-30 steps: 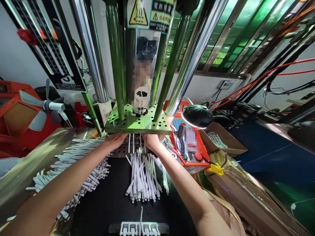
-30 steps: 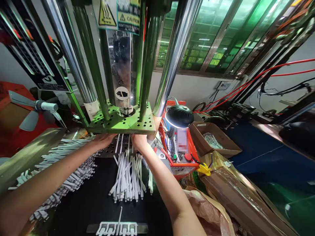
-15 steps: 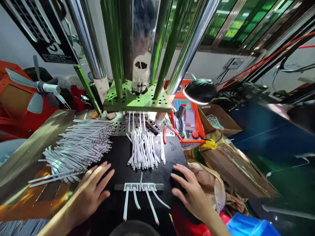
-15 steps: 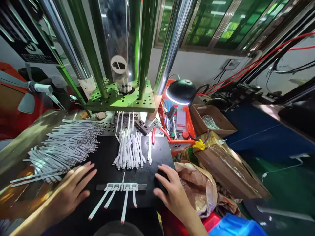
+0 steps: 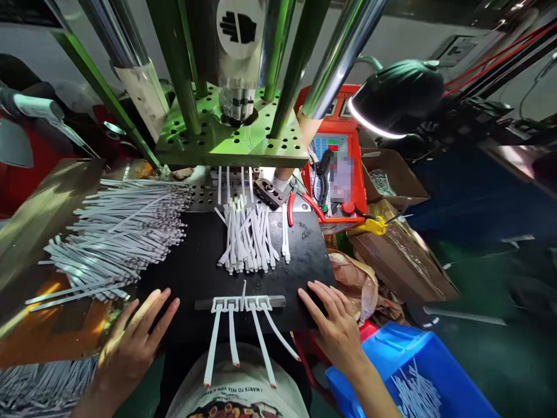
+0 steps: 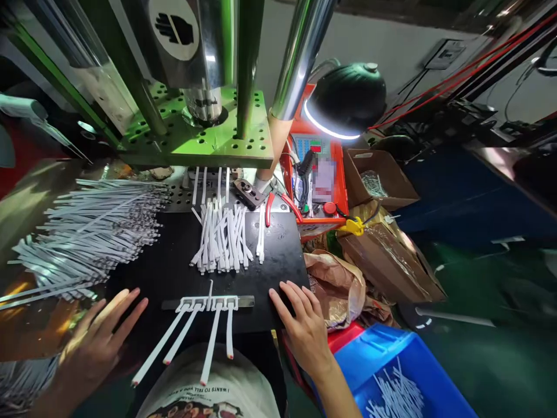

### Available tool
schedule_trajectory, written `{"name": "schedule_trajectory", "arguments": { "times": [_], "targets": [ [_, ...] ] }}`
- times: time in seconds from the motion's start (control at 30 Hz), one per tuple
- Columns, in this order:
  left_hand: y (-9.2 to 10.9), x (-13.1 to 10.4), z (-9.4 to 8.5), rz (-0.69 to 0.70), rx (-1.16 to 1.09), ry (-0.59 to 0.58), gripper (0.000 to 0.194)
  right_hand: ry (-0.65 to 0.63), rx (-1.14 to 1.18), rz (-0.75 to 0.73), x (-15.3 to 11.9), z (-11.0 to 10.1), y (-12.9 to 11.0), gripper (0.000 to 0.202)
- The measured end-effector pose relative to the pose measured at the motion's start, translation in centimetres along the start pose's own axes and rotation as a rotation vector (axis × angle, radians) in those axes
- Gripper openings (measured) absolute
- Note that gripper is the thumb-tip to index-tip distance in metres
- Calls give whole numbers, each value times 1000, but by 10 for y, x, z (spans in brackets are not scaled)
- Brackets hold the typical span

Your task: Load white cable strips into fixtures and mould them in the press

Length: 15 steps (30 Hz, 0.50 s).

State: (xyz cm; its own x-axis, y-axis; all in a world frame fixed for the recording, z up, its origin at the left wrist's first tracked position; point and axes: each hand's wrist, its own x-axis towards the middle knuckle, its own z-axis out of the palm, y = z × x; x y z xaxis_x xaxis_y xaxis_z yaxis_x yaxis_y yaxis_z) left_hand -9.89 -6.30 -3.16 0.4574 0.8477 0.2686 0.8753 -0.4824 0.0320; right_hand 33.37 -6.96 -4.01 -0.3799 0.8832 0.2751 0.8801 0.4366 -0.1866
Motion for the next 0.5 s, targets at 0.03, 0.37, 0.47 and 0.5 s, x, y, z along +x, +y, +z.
{"name": "schedule_trajectory", "arguments": {
  "times": [0.03,0.37,0.47,0.5],
  "targets": [
    [-2,0,-1,40,30,-4,68,-4,-1,3,0,-1,-1,72],
    [-11,-6,6,136,117,-39,66,-13,7,28,2,-1,-3,72],
    [-12,-9,8,126,112,-46,66,-9,6,25,2,0,-3,72],
    [-12,-10,8,116,104,-52,66,-7,7,25,2,0,-3,72]
  ]
}}
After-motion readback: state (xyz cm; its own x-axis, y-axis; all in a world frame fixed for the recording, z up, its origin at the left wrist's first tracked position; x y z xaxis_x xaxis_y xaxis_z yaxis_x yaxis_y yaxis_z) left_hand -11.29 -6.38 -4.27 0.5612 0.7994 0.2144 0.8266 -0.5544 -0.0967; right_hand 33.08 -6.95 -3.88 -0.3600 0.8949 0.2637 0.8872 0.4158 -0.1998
